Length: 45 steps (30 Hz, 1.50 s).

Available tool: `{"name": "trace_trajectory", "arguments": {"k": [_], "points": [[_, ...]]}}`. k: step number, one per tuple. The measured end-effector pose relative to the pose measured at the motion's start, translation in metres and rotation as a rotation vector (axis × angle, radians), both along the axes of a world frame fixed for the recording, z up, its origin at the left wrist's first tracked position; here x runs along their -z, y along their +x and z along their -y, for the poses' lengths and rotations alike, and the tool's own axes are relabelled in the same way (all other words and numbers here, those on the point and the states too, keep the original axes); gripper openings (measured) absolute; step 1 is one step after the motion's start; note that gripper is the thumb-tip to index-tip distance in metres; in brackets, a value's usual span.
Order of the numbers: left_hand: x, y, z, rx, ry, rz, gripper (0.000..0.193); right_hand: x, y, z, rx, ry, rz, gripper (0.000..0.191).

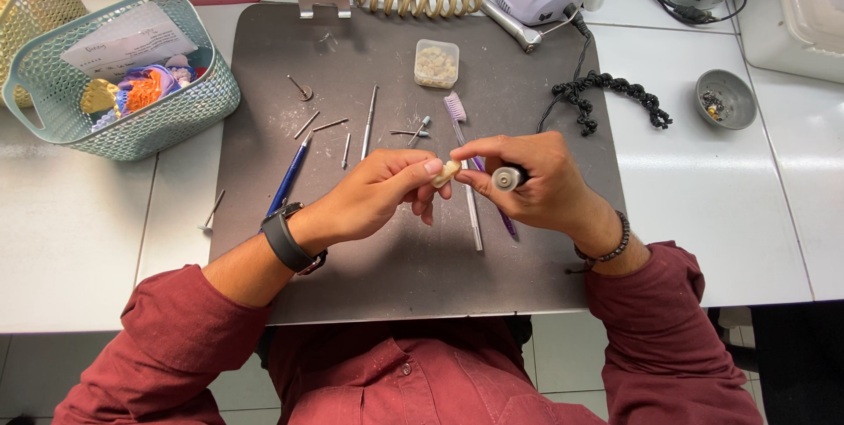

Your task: The person holds a small dental prosthesis in one hand and uses a rotary grinding tool to grind and smooth its surface, rotating the piece to work different sides. They briefly set the prosthesis into a small container of beads, then resume grinding it with the rotary tool.

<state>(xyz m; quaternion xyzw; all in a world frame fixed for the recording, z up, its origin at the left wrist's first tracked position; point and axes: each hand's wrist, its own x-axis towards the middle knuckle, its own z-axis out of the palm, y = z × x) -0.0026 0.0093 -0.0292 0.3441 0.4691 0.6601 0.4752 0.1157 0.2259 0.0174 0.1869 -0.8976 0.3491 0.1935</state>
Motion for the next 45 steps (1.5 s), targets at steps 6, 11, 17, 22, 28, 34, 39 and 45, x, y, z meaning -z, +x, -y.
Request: {"name": "trace_trajectory", "arguments": {"k": [6,11,17,22,28,34,39,45], "points": [[-0.012,0.003,0.003,-0.207,0.087,-0.399,0.034,0.001,-0.004,0.002,0.064,0.105,-0.16,0.021],[-0.02,0.004,0.002,-0.332,0.125,-0.448,0.023,-0.006,-0.003,0.004,0.044,0.254,-0.262,0.026],[-0.021,0.004,0.003,-0.463,0.156,-0.914,0.023,-0.009,0.001,0.009,0.182,0.334,-0.182,0.031],[-0.018,0.008,0.003,-0.417,0.177,-0.95,0.021,-0.002,-0.005,0.013,0.283,0.47,-0.128,0.068],[-0.014,0.008,0.002,-0.39,0.179,-0.909,0.019,0.005,-0.004,0.013,0.269,0.472,-0.112,0.066],[-0.013,0.008,0.002,-0.384,0.189,-0.905,0.017,0.003,-0.003,0.015,0.271,0.477,-0.109,0.068],[-0.015,0.01,0.002,-0.37,0.198,-0.905,0.017,-0.004,-0.002,0.017,0.276,0.466,-0.118,0.072],[-0.015,0.01,0.003,-0.363,0.155,-0.697,0.016,-0.011,0.002,0.009,0.277,0.304,-0.143,0.058]]}}
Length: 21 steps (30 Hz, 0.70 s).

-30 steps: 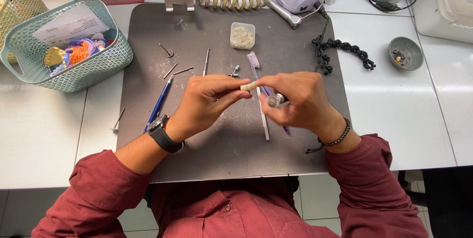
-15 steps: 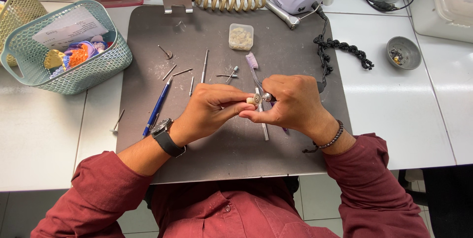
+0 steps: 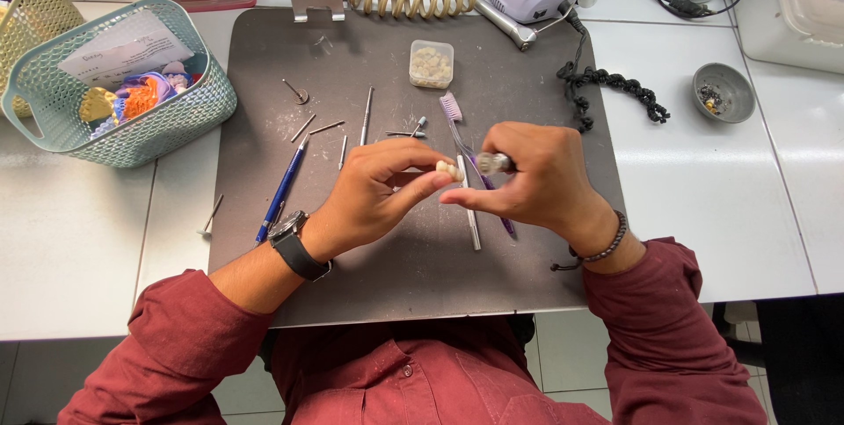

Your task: The person holds a small dental prosthesis in one hand and uses a rotary grinding tool to grind and smooth its surface, rotating the piece to work different sides. They briefly set the prosthesis into a small container of beads, then resume grinding it with the rotary tool.

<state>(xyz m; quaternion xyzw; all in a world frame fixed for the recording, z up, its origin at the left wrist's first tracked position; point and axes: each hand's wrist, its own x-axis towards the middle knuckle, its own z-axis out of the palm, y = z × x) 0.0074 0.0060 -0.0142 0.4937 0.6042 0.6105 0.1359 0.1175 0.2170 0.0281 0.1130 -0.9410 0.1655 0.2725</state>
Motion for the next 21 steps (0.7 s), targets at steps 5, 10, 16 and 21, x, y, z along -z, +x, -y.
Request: {"name": "trace_trajectory", "arguments": {"k": [5,10,16,21], "points": [[-0.001,0.002,-0.001,0.168,-0.01,0.414,0.021,0.005,0.001,0.003,-0.249,-0.287,0.04,0.024],[-0.004,0.014,0.002,0.178,0.012,0.535,0.029,0.007,0.012,0.006,-0.28,-0.452,0.098,0.021],[-0.006,0.022,0.002,0.258,0.083,0.686,0.025,0.008,0.018,-0.004,-0.27,-0.669,0.292,0.018],[-0.007,0.016,0.002,0.232,0.07,0.686,0.028,0.006,0.003,-0.012,-0.196,-0.719,0.281,0.016]]}}
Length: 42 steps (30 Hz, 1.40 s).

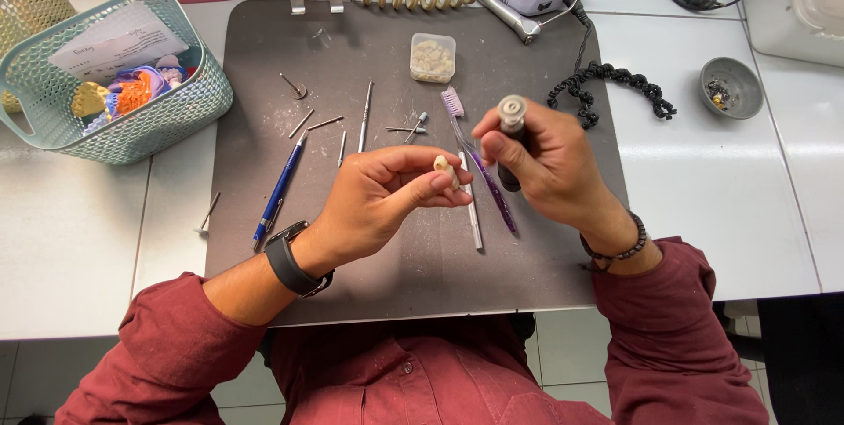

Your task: The person holds a small dental prosthesis in one hand and uses a rotary grinding tool to grind and smooth its surface, rotating the piece to work different sides. They briefly set the prosthesis into a small container of beads, then resume grinding it with the rotary tool.

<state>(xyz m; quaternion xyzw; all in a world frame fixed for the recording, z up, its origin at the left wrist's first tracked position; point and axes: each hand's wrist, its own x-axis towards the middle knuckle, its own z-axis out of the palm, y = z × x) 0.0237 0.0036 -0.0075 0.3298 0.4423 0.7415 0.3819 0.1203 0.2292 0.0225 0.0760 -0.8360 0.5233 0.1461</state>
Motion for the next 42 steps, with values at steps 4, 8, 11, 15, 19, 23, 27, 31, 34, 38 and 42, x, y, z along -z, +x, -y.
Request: {"name": "trace_trajectory", "arguments": {"k": [4,8,11,15,19,23,27,31,34,38,42], "points": [[0.002,0.001,-0.001,-0.013,-0.02,-0.098,0.031,-0.011,-0.001,0.004,0.033,0.208,-0.14,0.022],[0.006,0.001,-0.003,0.019,-0.066,-0.104,0.031,-0.018,0.003,0.013,0.036,0.497,-0.229,0.039],[0.009,-0.001,0.0,0.042,-0.112,-0.236,0.03,-0.02,0.004,0.019,0.09,0.672,-0.315,0.06],[0.012,-0.002,0.002,0.091,-0.115,-0.276,0.026,-0.021,0.004,0.022,0.147,0.786,-0.352,0.074],[0.013,-0.003,0.001,0.08,-0.129,-0.28,0.026,-0.021,0.006,0.024,0.159,0.822,-0.372,0.075],[0.012,-0.004,0.001,0.066,-0.144,-0.315,0.024,-0.021,0.005,0.025,0.149,0.841,-0.368,0.074],[0.011,-0.003,0.001,0.071,-0.152,-0.286,0.025,-0.02,0.006,0.025,0.157,0.851,-0.345,0.074],[0.011,-0.004,0.002,0.079,-0.146,-0.294,0.024,-0.019,0.006,0.025,0.143,0.843,-0.351,0.07],[0.011,-0.004,0.002,0.085,-0.143,-0.297,0.024,-0.019,0.006,0.024,0.132,0.827,-0.351,0.068],[0.011,-0.004,0.002,0.088,-0.121,-0.267,0.024,-0.02,0.005,0.023,0.163,0.807,-0.352,0.074],[0.011,-0.004,0.002,0.074,-0.143,-0.294,0.023,-0.02,0.006,0.025,0.152,0.831,-0.348,0.071]]}}
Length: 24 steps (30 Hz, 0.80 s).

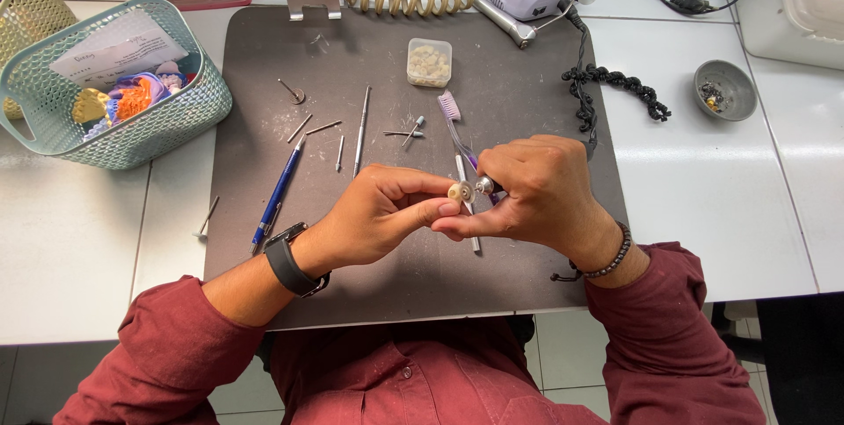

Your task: The person holds a small dental prosthesis in one hand and uses a rotary grinding tool to grind and smooth its surface, rotating the piece to work different sides. They briefly set the prosthesis into a small container of beads, then resume grinding it with the rotary tool.

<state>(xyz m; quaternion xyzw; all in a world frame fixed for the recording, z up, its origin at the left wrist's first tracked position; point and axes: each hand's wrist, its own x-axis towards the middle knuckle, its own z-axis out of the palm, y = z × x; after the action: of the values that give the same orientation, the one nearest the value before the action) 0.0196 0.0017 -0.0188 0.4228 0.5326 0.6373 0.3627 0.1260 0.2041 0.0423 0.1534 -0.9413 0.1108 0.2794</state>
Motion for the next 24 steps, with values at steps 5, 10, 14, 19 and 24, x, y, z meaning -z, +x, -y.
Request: {"name": "trace_trajectory", "arguments": {"k": [5,10,14,19,24], "points": [[0.002,0.0,-0.001,0.007,0.008,0.031,0.023,0.0,0.0,0.002,-0.003,0.015,0.003,0.065],[0.002,-0.001,0.0,0.007,-0.001,0.03,0.024,0.0,0.001,0.0,0.007,0.012,0.001,0.067],[0.0,-0.001,0.0,-0.002,0.025,0.066,0.025,-0.001,0.001,-0.002,-0.015,-0.02,-0.025,0.067],[-0.004,0.001,-0.001,-0.078,0.201,0.058,0.019,0.0,0.002,-0.003,-0.062,-0.114,-0.048,0.065],[-0.008,0.004,-0.001,-0.401,0.302,-0.597,0.022,0.009,0.001,0.002,-0.057,-0.123,-0.069,0.057]]}}
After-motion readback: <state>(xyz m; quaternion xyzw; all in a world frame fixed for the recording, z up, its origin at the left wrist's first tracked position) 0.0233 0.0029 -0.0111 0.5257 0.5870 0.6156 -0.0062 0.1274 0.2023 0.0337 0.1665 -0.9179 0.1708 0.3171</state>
